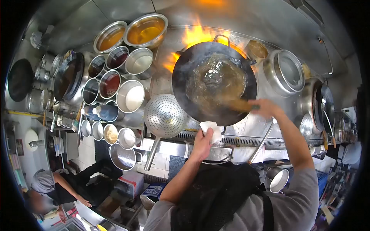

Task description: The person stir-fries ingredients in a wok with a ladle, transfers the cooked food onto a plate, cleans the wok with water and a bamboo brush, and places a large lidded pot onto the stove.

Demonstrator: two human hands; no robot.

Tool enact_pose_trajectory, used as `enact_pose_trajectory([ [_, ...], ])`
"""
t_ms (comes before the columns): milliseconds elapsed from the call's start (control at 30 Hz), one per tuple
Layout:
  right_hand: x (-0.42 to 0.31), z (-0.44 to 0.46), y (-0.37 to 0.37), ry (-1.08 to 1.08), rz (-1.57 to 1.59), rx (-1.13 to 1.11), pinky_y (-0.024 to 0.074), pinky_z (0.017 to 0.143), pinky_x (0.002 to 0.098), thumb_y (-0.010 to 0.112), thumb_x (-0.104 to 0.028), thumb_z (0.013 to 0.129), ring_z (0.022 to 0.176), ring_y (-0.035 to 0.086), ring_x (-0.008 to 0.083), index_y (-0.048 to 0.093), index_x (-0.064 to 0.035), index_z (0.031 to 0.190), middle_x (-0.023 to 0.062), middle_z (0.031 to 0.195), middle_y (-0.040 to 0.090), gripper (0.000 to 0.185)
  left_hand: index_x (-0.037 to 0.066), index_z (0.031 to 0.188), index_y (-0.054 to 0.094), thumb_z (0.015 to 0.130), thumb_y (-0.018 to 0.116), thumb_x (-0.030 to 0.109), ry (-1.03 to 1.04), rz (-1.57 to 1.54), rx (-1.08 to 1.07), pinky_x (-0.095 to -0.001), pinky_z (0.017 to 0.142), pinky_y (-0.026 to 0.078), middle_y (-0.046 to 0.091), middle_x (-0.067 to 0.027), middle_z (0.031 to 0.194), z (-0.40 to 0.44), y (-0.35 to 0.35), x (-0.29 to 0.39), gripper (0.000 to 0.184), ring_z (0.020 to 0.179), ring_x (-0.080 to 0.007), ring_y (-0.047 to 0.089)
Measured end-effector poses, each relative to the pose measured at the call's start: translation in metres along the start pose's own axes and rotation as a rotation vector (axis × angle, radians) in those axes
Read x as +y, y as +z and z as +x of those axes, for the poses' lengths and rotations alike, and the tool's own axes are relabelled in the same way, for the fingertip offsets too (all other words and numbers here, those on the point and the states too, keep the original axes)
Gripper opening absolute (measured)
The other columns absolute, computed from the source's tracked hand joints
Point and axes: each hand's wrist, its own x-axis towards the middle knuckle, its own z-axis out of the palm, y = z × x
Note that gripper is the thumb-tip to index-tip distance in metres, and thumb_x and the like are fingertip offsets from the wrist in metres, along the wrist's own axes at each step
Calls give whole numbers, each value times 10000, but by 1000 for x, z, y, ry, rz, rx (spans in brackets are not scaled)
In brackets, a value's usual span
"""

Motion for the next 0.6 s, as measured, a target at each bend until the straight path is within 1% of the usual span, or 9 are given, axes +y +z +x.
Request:
enact_pose_trajectory([
  [33,11,13,-8,55,-72,28,587,930,455,759,-438,921,1026,762,334,647,-49,1428,244,1259,731,649,3,1378,551,1123,551,222,31,20,3,-355,926,578,675,-79,1258,7,-6,-7,336,1092,-178,682],
  [100,-10,69,16,73,-408,381,606,854,510,742,-384,935,916,756,416,687,-66,1330,268,1041,760,511,1,1378,551,1122,554,217,52,31,-1,-357,928,579,674,-85,1262,7,-5,-11,335,1096,-180,682],
  [133,-67,61,24,229,-314,357,603,881,512,736,-386,933,968,740,444,719,-42,1180,290,1038,740,424,-1,1380,550,1119,559,212,50,12,-1,-357,938,576,674,-89,1262,4,1,-3,337,1100,-183,681],
  [200,-99,44,58,100,-362,317,605,888,542,682,-350,969,1018,733,459,533,-103,1465,275,1116,703,573,-4,1382,549,1117,564,207,34,-5,-7,-357,947,573,673,-93,1263,3,4,-1,339,1105,-186,680],
  [267,-82,10,69,188,-387,232,599,867,581,678,-312,971,1012,730,464,458,-176,1534,261,1107,694,619,15,1377,542,1092,619,192,22,-22,-21,-344,979,555,666,-81,1260,6,-7,-2,345,1123,-162,659],
  [400,-8,45,24,363,-458,514,609,802,542,714,-294,948,968,755,427,431,-216,1586,246,1069,721,703,17,1375,543,1080,644,207,-42,-56,-42,-348,985,553,666,-74,1256,11,-15,-2,365,1134,-167,654],
  [467,13,130,20,32,-317,730,615,659,467,737,-309,947,799,774,328,423,-180,1619,209,921,742,753,16,1372,546,1072,663,231,-20,-55,-78,-336,950,557,670,-63,1244,13,-17,-3,387,1109,-155,656],
  [533,-80,143,10,184,583,414,568,501,399,749,-336,957,621,720,235,418,-152,1631,157,799,722,773,10,1364,547,1071,666,242,-49,-30,-87,-323,910,558,676,-65,1227,13,-18,-1,392,1089,-145,657],
  [600,-120,156,43,6,998,401,502,413,313,738,-367,983,542,659,168,388,-150,1648,77,884,717,782,12,1354,552,1071,666,246,-40,-36,-115,-311,883,556,678,-73,1217,14,-22,1,385,1060,-144,663],
])
